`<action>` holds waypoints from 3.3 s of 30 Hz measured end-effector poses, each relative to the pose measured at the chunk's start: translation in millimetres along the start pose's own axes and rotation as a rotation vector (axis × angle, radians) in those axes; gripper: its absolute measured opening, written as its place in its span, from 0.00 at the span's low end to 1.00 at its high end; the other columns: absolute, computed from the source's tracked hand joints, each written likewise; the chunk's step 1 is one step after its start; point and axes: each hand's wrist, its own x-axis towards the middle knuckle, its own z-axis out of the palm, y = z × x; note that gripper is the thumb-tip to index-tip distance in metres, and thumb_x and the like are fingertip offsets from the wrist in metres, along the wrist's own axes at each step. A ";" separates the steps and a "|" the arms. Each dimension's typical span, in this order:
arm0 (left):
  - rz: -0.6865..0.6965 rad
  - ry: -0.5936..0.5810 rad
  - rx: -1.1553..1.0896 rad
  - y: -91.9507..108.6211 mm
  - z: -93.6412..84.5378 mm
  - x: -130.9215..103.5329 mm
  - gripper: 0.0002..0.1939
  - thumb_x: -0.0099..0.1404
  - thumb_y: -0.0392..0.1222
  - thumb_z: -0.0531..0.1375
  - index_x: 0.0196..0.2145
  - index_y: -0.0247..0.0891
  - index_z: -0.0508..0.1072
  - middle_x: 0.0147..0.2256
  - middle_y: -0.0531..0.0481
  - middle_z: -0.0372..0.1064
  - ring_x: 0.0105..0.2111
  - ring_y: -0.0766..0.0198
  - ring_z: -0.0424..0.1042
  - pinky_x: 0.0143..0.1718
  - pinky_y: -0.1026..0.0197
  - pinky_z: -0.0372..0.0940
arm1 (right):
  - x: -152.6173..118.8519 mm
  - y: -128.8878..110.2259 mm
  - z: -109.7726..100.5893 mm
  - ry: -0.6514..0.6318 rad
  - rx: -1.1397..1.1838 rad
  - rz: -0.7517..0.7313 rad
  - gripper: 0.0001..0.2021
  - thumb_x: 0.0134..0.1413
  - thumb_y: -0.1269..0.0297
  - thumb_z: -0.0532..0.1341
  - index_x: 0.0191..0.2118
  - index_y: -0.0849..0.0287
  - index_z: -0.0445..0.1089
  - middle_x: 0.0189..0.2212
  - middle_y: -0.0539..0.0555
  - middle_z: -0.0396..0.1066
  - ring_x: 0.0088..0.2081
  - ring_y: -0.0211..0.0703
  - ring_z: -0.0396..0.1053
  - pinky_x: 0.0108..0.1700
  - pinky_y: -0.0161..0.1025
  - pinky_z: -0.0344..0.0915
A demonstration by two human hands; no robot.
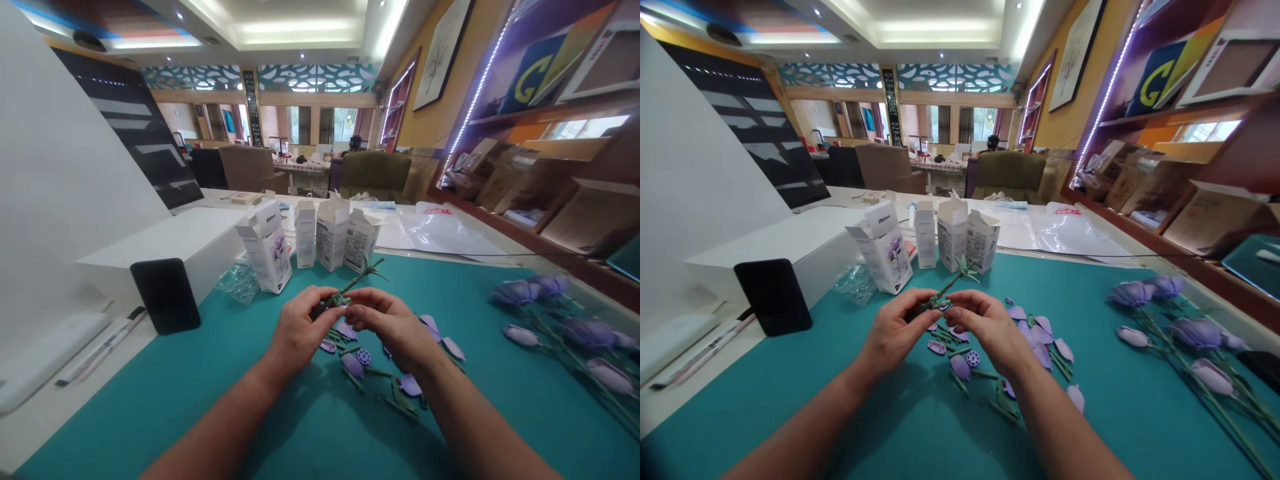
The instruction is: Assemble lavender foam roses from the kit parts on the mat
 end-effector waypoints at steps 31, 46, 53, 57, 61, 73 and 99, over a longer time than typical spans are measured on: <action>0.114 -0.065 0.273 -6.0 5.6 -0.2 0.08 0.64 0.41 0.57 0.39 0.37 0.75 0.34 0.50 0.76 0.33 0.63 0.72 0.35 0.63 0.65 | 1.0 9.7 3.3 0.055 0.009 -0.075 0.15 0.36 0.55 0.72 0.25 0.60 0.71 0.19 0.48 0.72 0.23 0.35 0.67 0.28 0.35 0.64; -0.063 -0.181 0.351 -8.6 -11.3 10.5 0.12 0.65 0.46 0.54 0.34 0.37 0.73 0.28 0.52 0.70 0.29 0.64 0.67 0.29 0.64 0.58 | 10.4 12.7 -16.6 0.073 -0.246 -0.006 0.12 0.47 0.56 0.64 0.32 0.61 0.72 0.23 0.50 0.72 0.26 0.37 0.68 0.30 0.36 0.63; -0.100 -0.205 0.447 -20.6 -19.4 11.1 0.12 0.65 0.47 0.52 0.32 0.39 0.70 0.28 0.52 0.69 0.30 0.63 0.66 0.28 0.63 0.56 | 17.7 30.0 -26.1 0.035 -0.831 -0.160 0.08 0.55 0.66 0.58 0.36 0.58 0.74 0.33 0.54 0.76 0.36 0.44 0.71 0.40 0.43 0.66; -0.101 -0.186 0.466 -30.4 -21.7 10.4 0.11 0.65 0.47 0.52 0.34 0.38 0.71 0.29 0.52 0.69 0.30 0.62 0.67 0.30 0.62 0.57 | 14.5 58.4 -9.6 -0.186 -1.173 -0.466 0.13 0.58 0.68 0.57 0.48 0.57 0.72 0.49 0.59 0.71 0.52 0.50 0.65 0.54 0.49 0.60; -0.101 -0.148 0.439 -35.1 -23.1 9.7 0.10 0.64 0.46 0.53 0.35 0.39 0.71 0.30 0.52 0.71 0.31 0.63 0.67 0.32 0.62 0.58 | 13.1 77.3 21.3 -0.333 -1.402 -0.504 0.22 0.58 0.63 0.59 0.58 0.54 0.63 0.62 0.62 0.56 0.62 0.59 0.50 0.57 0.60 0.55; -0.119 -0.137 0.415 -40.4 -28.3 12.6 0.13 0.63 0.49 0.53 0.34 0.39 0.71 0.28 0.52 0.70 0.30 0.62 0.67 0.31 0.63 0.58 | 11.6 73.9 25.2 -0.418 -1.528 -0.354 0.26 0.59 0.57 0.57 0.61 0.62 0.58 0.61 0.64 0.58 0.60 0.61 0.55 0.57 0.62 0.55; -0.101 -0.255 0.473 -32.8 -24.1 14.1 0.15 0.62 0.52 0.51 0.32 0.41 0.72 0.26 0.51 0.71 0.28 0.61 0.68 0.26 0.64 0.56 | -10.0 88.1 -144.9 0.355 -1.286 -0.202 0.23 0.62 0.55 0.45 0.53 0.57 0.69 0.53 0.60 0.70 0.57 0.53 0.64 0.58 0.55 0.58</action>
